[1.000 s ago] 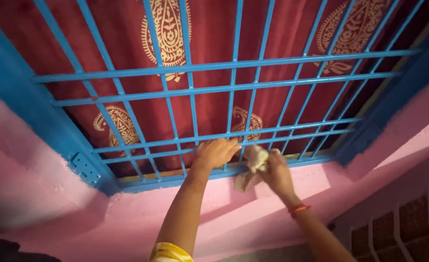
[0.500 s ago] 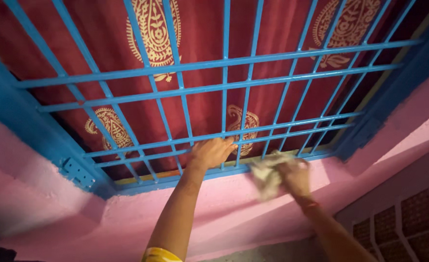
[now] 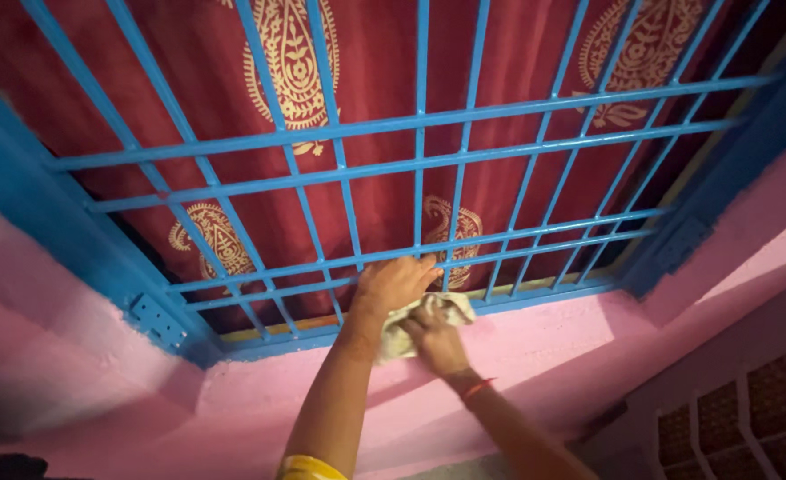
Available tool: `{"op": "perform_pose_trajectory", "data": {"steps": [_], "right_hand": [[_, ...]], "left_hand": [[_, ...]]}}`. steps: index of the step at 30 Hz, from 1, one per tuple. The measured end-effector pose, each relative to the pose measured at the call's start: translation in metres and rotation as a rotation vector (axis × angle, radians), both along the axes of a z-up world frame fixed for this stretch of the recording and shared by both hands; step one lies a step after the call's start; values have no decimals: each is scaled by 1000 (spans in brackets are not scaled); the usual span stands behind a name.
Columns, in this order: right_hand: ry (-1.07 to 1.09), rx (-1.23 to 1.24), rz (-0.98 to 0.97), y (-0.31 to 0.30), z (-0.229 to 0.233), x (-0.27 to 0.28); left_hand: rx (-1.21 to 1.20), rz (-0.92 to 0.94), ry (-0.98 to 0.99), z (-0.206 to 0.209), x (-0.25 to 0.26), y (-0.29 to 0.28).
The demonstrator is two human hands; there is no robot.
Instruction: The person wipes a blue metal window grille with a white cloth. They systematically clean the horizontal and vertical bars of the grille, moving the cloth along the surface to remove dust or dirt.
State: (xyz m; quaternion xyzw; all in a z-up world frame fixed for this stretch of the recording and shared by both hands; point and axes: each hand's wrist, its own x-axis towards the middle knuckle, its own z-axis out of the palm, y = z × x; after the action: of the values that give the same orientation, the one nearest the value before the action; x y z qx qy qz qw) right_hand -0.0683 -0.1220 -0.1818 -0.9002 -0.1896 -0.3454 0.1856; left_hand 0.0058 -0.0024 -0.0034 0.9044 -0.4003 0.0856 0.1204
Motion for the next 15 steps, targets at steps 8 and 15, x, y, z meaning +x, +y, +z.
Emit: {"op": "perform_pose_trajectory", "data": {"steps": [8,15], "right_hand": [[157,131,-206,-108,40,-31],[430,339,-408,-92,79,-27]], "left_hand": [[-55,44,60,10,-11,6],[-37,-15,-15,6,-5,5]]}}
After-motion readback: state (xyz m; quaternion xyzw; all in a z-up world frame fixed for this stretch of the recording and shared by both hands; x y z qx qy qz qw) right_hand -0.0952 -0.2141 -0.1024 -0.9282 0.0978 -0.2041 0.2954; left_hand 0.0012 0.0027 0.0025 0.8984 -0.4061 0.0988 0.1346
